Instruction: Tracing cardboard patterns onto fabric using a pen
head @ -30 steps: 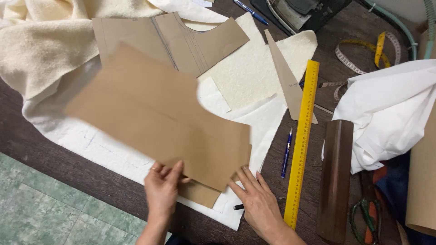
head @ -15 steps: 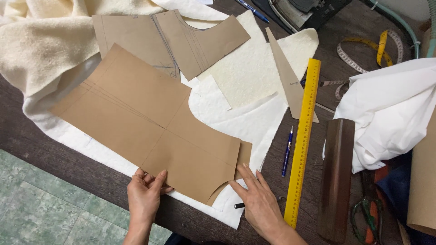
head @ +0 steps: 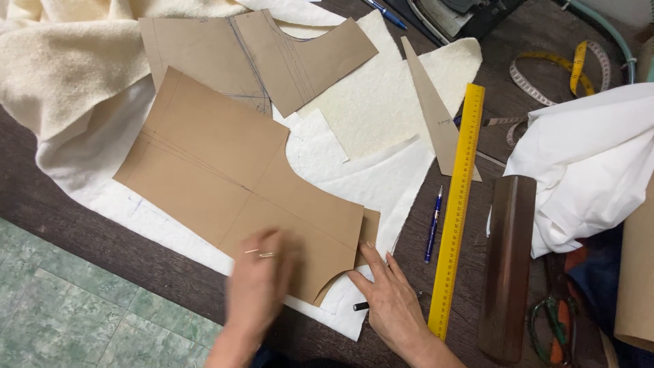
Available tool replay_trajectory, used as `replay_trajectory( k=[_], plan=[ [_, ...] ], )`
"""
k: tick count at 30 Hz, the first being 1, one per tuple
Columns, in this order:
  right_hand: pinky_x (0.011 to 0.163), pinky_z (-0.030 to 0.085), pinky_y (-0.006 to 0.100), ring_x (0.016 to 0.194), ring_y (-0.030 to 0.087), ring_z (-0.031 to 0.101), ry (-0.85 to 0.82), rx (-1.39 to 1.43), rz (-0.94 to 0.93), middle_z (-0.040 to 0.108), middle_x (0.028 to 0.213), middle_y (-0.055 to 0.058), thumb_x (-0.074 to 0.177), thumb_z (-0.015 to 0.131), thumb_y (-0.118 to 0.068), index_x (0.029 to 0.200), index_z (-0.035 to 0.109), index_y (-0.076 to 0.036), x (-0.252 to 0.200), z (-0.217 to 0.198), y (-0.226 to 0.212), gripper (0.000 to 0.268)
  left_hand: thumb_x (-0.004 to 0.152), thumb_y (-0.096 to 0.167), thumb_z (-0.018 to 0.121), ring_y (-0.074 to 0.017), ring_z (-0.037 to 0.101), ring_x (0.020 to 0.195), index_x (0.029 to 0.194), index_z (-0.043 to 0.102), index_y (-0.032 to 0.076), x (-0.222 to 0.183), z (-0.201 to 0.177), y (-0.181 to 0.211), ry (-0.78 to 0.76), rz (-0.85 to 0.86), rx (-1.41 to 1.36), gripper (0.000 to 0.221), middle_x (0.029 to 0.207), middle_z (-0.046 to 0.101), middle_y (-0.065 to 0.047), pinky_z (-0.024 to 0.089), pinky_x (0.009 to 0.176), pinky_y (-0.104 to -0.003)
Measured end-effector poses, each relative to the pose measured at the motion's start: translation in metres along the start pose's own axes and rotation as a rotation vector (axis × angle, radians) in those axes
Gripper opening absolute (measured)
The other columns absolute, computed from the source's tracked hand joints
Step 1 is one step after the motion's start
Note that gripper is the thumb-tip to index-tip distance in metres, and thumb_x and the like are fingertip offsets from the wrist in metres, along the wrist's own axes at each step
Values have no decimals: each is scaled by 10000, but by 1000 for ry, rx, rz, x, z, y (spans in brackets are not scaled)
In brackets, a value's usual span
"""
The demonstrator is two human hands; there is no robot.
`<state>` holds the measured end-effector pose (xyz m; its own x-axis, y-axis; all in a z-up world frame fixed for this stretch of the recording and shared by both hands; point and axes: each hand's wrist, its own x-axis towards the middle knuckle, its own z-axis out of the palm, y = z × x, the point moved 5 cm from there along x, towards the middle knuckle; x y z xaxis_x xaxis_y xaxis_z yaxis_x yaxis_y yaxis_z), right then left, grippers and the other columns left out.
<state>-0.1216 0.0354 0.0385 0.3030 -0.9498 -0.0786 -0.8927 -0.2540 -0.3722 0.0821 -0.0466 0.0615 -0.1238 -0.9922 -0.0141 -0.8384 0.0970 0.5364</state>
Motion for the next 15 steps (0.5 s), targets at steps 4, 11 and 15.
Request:
replay_trajectory(
  k=[4,11,15],
  plan=[
    [1101,255,514,1369,352,332,-24,-31,8,305,1475,218,599,509,105,1204,573,-134,-3,8,4,653,916,425,516,-335,173,1372,1425,383,217,13,49,53,-129,596,141,565,1486,286,-93,88,1069,-576],
    [1097,251,519,1374,337,340,-11,-1,17,337,1468,203,631,500,114,1179,574,-95,-2,1,1,591,913,622,447,-350,20,1457,1476,335,194,23,75,62,-310,690,190,716,1585,170,-58,-4,1052,-695],
    [1088,260,514,1395,328,311,19,3,17,313,1496,198,606,530,120,1239,563,-115,-3,-1,1,676,798,407,634,-383,52,1443,1465,322,96,27,68,58,-515,668,119,799,1569,176,-143,8,1050,-703]
  ],
)
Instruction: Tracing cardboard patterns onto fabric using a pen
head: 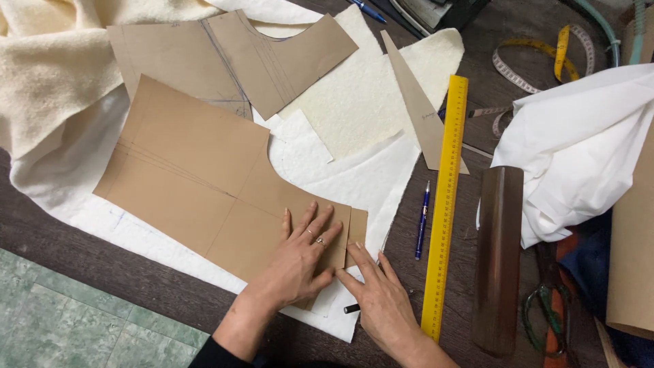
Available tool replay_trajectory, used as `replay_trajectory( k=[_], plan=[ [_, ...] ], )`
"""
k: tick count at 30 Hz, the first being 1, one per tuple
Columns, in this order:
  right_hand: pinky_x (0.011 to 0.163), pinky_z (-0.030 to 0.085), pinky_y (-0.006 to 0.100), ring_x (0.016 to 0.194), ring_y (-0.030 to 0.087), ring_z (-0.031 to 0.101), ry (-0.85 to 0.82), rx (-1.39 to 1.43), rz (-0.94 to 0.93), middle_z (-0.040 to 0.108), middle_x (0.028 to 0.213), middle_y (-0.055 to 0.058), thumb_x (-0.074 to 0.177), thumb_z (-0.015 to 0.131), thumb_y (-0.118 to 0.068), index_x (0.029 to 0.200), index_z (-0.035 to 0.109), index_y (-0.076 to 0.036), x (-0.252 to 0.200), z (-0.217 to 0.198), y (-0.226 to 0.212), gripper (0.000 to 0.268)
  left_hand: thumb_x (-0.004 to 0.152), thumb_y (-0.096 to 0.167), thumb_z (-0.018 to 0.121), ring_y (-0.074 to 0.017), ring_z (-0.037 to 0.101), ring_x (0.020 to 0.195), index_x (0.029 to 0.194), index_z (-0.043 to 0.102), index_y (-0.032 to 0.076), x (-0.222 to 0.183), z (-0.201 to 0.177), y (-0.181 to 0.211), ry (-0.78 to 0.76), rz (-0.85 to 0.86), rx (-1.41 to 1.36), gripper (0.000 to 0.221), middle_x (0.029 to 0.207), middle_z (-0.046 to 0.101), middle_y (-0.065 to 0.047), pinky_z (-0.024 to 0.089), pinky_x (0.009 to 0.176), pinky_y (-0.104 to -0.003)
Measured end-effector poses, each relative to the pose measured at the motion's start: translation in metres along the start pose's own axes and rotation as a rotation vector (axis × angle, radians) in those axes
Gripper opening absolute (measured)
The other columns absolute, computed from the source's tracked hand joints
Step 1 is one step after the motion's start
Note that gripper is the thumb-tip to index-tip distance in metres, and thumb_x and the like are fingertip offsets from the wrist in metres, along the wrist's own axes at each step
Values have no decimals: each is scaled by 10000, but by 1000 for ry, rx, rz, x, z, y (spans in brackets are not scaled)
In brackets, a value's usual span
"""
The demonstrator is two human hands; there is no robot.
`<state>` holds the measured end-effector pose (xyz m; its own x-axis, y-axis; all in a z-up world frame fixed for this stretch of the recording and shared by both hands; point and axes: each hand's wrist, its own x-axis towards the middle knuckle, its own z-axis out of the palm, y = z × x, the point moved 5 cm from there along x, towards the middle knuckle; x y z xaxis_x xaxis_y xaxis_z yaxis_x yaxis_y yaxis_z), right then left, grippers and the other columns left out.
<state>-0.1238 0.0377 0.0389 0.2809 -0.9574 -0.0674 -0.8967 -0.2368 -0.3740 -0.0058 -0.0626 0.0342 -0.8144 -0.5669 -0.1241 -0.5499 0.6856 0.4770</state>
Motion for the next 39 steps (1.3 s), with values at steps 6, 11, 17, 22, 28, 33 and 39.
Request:
replay_trajectory(
  k=[6,11,17,22,28,33,39],
  plan=[
    [1077,264,504,1402,308,300,-19,-36,3,330,1488,174,637,546,73,1228,554,-181,1,-1,-1,643,709,254,660,-403,49,1444,1475,314,68,-11,-1,-4,-30,97,-106,861,1575,163,-156,-21,1109,-624],
    [1094,248,507,1395,314,307,-40,-23,-19,331,1491,179,609,555,92,1269,550,-142,1,-1,2,700,715,297,739,-387,17,1450,1487,292,90,-12,1,-7,-62,97,-106,915,1587,111,-140,-13,1116,-605],
    [1085,276,514,1382,278,343,-44,25,-37,339,1496,146,535,520,175,1285,516,-76,4,-15,4,791,719,277,718,-403,89,1450,1472,345,100,-15,4,-5,57,100,-147,859,1577,187,-139,17,1119,-621],
    [1124,233,470,1369,226,377,-43,155,2,405,1481,107,601,442,180,1333,454,-57,5,-17,10,769,757,278,677,-386,77,1461,1487,326,126,-16,8,-8,79,105,-174,824,1583,182,-134,3,1141,-585],
    [1121,254,448,1351,249,391,-43,185,30,418,1447,127,602,408,162,1308,455,-38,7,-16,12,735,783,302,674,-384,66,1462,1492,314,127,-16,9,-6,88,102,-138,815,1584,168,-140,3,1146,-576],
    [1147,248,436,1309,293,410,-10,196,24,404,1431,155,556,390,197,1322,433,-16,8,-20,11,796,769,302,697,-384,55,1462,1493,314,126,-15,13,-2,108,89,-121,838,1587,162,-137,-2,1146,-575],
    [1141,261,432,1289,300,428,1,222,7,446,1383,167,538,395,191,1273,458,-9,11,-24,11,764,812,304,661,-379,89,1461,1476,349,117,-13,15,5,145,87,-135,758,1580,193,-131,16,1148,-581]
  ],
)
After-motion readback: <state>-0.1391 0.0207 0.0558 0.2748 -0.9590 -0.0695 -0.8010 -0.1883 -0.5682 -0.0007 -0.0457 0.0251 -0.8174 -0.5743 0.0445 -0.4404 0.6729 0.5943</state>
